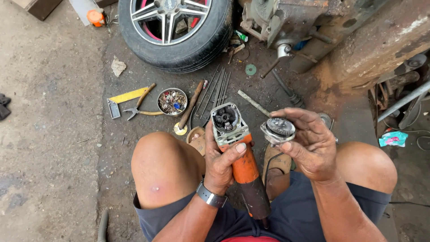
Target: The person sits on the ground and assembles an angle grinder. They insert the gear assembly into the orange body, secure it with a nut, and then attach the side handle to the tool.
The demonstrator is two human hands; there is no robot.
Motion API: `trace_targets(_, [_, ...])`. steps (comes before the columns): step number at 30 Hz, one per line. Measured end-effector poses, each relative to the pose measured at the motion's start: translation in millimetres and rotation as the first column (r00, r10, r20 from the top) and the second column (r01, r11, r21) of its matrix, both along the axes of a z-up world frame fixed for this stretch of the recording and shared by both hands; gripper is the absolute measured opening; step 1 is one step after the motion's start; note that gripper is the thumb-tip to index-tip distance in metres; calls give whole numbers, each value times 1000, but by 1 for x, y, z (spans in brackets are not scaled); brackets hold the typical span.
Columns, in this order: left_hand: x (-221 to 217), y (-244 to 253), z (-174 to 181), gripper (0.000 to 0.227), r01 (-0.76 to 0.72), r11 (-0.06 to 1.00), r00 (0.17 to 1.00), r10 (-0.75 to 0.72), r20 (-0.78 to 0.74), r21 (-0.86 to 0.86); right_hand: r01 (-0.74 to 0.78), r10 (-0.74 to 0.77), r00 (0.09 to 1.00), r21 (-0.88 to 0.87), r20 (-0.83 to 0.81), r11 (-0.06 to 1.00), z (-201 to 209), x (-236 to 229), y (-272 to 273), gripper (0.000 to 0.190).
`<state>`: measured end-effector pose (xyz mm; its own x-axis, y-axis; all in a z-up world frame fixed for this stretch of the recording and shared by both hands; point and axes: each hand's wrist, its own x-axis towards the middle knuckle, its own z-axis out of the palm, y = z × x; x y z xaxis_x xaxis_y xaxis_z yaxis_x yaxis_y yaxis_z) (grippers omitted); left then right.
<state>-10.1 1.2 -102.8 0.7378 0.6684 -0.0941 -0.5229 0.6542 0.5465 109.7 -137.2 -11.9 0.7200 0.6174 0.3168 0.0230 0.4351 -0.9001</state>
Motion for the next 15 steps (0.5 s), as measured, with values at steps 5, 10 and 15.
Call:
trace_targets(5, [-3,6,-6,93,37,996,999,-35,-25,80,-103,168,948,239,-269,965,6,-10,12,57])
trace_targets(10, [-2,1,-9,97,30,995,996,-22,-81,95,-58,150,897,225,-416,973,-4,-5,8,41])
trace_targets(15, [0,-2,0,94,25,993,995,-14,-98,112,15,47,876,124,-480,992,-1,-10,9,32])
